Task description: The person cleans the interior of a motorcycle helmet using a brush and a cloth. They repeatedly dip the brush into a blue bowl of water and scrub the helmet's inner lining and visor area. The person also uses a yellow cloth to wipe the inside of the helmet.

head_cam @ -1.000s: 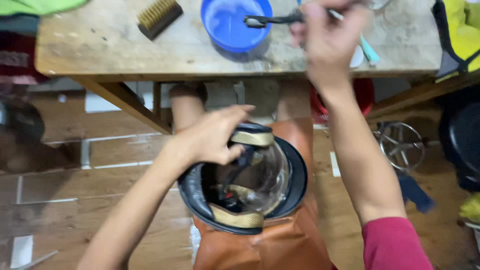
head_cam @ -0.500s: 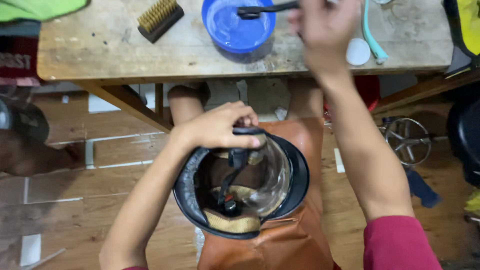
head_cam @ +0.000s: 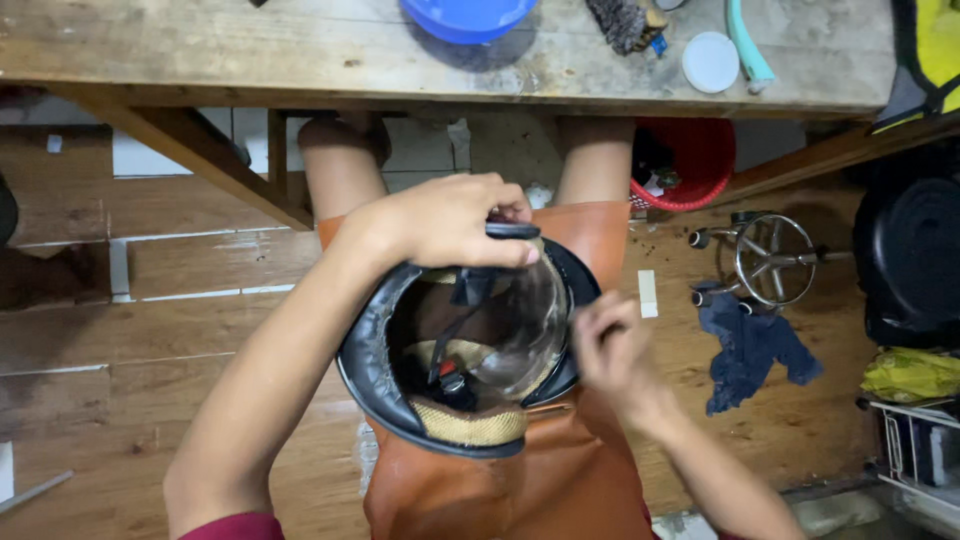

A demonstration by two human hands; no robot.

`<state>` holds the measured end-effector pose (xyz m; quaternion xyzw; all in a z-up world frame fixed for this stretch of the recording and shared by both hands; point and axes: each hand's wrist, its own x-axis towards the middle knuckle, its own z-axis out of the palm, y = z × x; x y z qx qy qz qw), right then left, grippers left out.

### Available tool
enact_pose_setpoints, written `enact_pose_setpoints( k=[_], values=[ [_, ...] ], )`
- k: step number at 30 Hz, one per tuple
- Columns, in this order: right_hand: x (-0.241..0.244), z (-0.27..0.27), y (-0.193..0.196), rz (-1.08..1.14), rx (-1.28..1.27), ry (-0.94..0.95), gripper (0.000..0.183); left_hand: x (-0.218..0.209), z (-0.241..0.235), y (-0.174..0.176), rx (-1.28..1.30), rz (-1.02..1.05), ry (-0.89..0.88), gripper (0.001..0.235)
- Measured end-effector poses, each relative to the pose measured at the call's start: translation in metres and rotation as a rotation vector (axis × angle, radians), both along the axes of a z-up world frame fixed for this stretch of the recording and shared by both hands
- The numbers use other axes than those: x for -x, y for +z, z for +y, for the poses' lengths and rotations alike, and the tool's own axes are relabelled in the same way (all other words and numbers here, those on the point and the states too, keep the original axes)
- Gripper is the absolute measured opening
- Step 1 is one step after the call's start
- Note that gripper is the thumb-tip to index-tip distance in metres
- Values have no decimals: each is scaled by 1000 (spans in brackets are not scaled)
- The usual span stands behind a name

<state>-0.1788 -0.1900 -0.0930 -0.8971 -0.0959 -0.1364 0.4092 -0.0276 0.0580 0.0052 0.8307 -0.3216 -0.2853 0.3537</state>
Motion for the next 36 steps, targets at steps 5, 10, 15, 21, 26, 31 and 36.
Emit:
enact_pose_setpoints(
  k=[5,10,15,21,26,31,36],
  values=[
    [13,-5,-12,106,-83,109,22,9,2,8,-17,-25,3,52],
    [-7,-12,-18,-4,-17,88,21,7,2,8,-41,-51,16,50],
    [7,4,11,258,-178,210,20,9,3,5,-29,-14,25,50],
    [10,-8,27,56,100,48,17,10,2,3,-34,-57,25,50],
    [51,16,38,426,-411,199,17,17,2,5,-38,-123,-29,43],
    [40,4,30,235,-256,-22,19,39,11,9,73,-256,-27,48],
    [73,23,20,299,-358,277,19,65,17,21,78,-317,1,54]
  ],
)
